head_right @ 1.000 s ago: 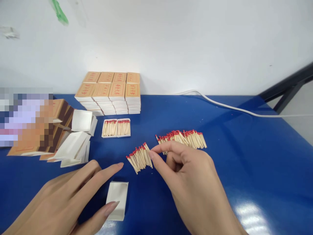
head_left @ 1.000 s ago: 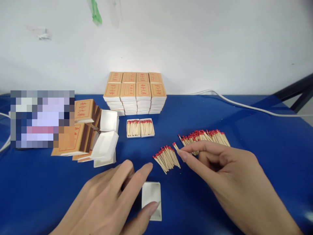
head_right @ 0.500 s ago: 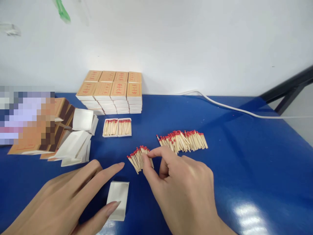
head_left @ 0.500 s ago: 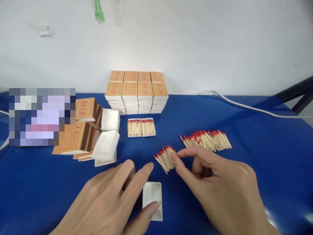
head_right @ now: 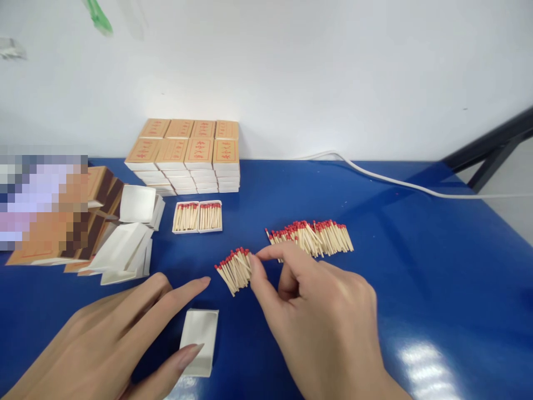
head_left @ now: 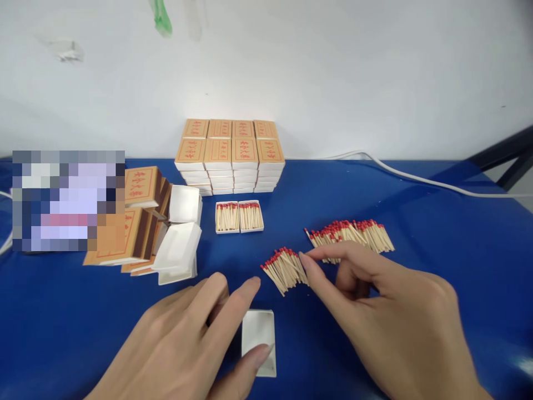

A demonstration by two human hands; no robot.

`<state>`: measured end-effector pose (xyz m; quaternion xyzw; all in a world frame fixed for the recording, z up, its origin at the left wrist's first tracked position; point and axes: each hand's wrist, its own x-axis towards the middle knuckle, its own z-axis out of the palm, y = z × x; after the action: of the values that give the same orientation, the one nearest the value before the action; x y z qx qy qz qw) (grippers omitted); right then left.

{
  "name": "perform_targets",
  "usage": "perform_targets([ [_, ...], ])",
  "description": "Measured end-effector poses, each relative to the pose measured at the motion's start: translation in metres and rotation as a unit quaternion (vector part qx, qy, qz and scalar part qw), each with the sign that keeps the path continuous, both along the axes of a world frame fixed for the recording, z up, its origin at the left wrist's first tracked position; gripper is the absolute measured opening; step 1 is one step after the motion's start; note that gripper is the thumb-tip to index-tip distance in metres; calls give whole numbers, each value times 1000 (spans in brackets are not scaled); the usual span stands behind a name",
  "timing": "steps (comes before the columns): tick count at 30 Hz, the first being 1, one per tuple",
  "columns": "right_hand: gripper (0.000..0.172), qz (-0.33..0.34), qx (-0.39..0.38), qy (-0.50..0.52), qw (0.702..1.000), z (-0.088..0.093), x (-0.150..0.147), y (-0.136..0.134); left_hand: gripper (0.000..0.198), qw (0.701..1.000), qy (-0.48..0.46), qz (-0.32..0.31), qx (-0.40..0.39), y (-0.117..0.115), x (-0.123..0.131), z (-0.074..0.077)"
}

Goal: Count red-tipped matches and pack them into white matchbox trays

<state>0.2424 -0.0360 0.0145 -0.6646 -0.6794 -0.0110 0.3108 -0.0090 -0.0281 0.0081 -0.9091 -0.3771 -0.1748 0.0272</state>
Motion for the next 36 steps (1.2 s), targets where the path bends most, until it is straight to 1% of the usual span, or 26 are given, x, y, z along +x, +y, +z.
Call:
perform_targets([
  [3,25,-18,19,-34,999,1,7,1,45,1000,2,-6,4,-1,-2,-1],
  [7,28,3,5,-61,998,0,12,-1,45,1000,-1,-3,11,-2,-2,-2],
  [9,29,3,5,-70,998,-2,12,-2,45,1000,0,-1,12,-1,-1,-3],
  [14,30,-46,40,-147,987,-7,13,-2,43,1000,-4,-10,11,2,-2,-4],
  [18,29,-42,51,-198,978,-10,15,0,43,1000,-7,-7,11,1,-1,-5],
  [24,27,-35,45,-194,979,-12,14,-2,44,1000,-9,-6,12,-2,1,-7],
  [31,29,-36,54,-213,975,-10,15,-2,44,1000,-4,-6,13,-1,0,-3],
  [36,30,-35,46,-213,975,-10,13,-2,43,1000,-8,-4,3,-1,1,-2],
])
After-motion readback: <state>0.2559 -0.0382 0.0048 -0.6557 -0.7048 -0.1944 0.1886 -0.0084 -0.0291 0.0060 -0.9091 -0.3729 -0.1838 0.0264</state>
